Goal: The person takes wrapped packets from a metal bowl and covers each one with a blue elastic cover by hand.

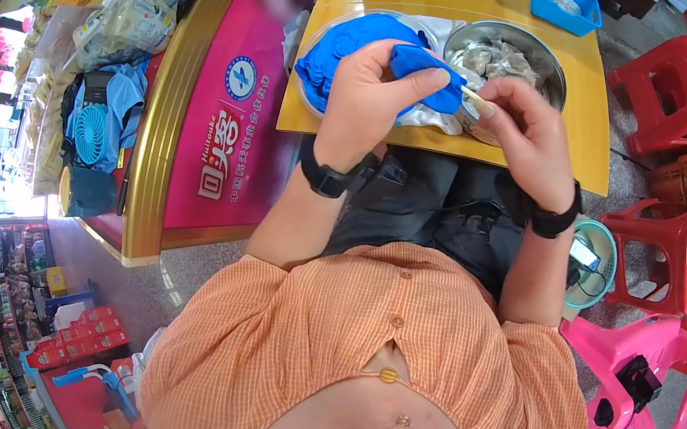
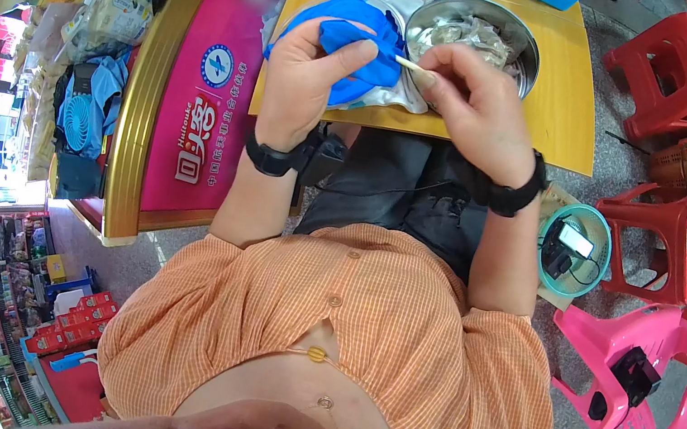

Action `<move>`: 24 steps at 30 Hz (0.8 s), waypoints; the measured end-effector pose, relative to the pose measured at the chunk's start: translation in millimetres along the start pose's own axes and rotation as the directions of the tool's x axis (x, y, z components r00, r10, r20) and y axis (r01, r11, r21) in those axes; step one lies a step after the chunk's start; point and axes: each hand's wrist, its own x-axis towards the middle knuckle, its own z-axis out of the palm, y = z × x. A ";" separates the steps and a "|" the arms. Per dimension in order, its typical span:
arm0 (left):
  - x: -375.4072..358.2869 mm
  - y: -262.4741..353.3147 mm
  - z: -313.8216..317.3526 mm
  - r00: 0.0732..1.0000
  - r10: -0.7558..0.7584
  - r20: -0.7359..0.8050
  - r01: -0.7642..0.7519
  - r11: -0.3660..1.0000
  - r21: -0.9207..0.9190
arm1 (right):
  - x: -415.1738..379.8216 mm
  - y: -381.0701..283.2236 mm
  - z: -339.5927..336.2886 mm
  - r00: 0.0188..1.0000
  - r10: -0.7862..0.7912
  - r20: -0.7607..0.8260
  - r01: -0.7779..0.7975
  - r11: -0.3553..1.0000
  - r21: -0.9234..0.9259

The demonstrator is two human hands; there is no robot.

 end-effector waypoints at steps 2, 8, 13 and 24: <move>0.4 -1.4 0.0 0.998 -0.038 -0.050 0.035 0.997 -0.067 | 1.0 5.5 6.8 1.000 0.023 -0.015 -0.022 0.998 0.065; -0.7 -12.1 -12.4 0.988 -0.113 -0.102 0.105 0.991 -0.084 | 3.5 17.6 -2.9 0.997 0.061 0.052 -0.062 0.998 0.007; -0.1 -16.4 -8.4 0.992 -0.129 0.005 0.129 0.991 -0.022 | 2.9 16.6 23.6 0.999 0.010 -0.033 -0.011 1.000 -0.023; 1.8 -18.9 -6.7 0.954 0.023 -0.298 -0.044 0.997 -0.064 | 5.8 12.5 32.9 0.978 0.207 0.030 -0.205 0.919 0.338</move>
